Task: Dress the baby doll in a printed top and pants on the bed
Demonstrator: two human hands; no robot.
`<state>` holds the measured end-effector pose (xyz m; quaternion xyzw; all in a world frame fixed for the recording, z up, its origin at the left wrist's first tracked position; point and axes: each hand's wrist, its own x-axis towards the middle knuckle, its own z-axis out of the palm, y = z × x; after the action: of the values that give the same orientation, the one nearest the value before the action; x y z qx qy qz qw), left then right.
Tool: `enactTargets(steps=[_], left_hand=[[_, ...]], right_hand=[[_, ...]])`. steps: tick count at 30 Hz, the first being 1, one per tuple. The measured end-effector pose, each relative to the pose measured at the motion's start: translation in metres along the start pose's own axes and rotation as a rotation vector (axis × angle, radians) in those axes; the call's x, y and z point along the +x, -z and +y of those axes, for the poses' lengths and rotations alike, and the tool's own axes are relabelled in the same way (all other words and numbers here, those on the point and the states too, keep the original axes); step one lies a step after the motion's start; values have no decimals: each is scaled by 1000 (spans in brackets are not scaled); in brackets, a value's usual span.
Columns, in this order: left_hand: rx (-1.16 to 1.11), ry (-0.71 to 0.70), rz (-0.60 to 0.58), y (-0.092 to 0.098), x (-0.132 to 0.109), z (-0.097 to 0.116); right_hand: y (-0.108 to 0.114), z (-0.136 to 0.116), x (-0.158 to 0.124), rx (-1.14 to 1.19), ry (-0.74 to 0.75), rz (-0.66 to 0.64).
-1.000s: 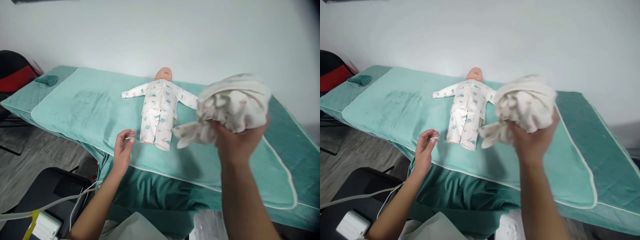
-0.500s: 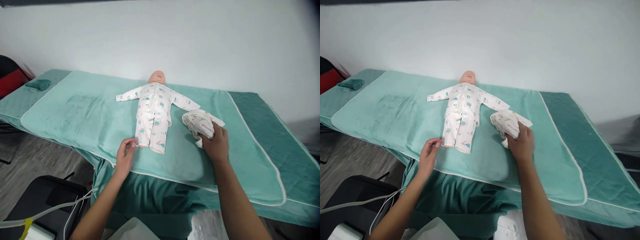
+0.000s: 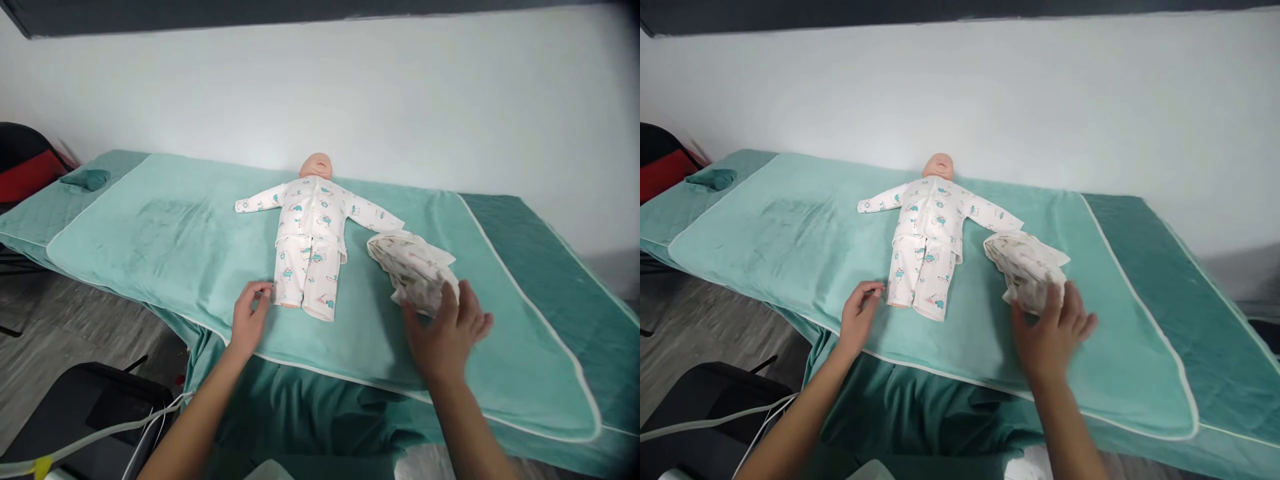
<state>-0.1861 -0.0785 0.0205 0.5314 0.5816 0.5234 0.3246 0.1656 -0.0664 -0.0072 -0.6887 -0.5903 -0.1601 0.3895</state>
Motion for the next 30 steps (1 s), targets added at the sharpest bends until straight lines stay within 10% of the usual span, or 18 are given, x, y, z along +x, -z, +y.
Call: enactTargets(steps=[5, 15, 30], left_hand=[[45, -213, 68, -20, 73, 16], [177, -382, -163, -118, 289, 47], [341, -436, -283, -131, 299, 34]], right_hand=[[-28, -70, 27, 368, 221, -66], [-221, -149, 231, 859, -64, -274], [-231, -150, 239, 813, -195, -398]])
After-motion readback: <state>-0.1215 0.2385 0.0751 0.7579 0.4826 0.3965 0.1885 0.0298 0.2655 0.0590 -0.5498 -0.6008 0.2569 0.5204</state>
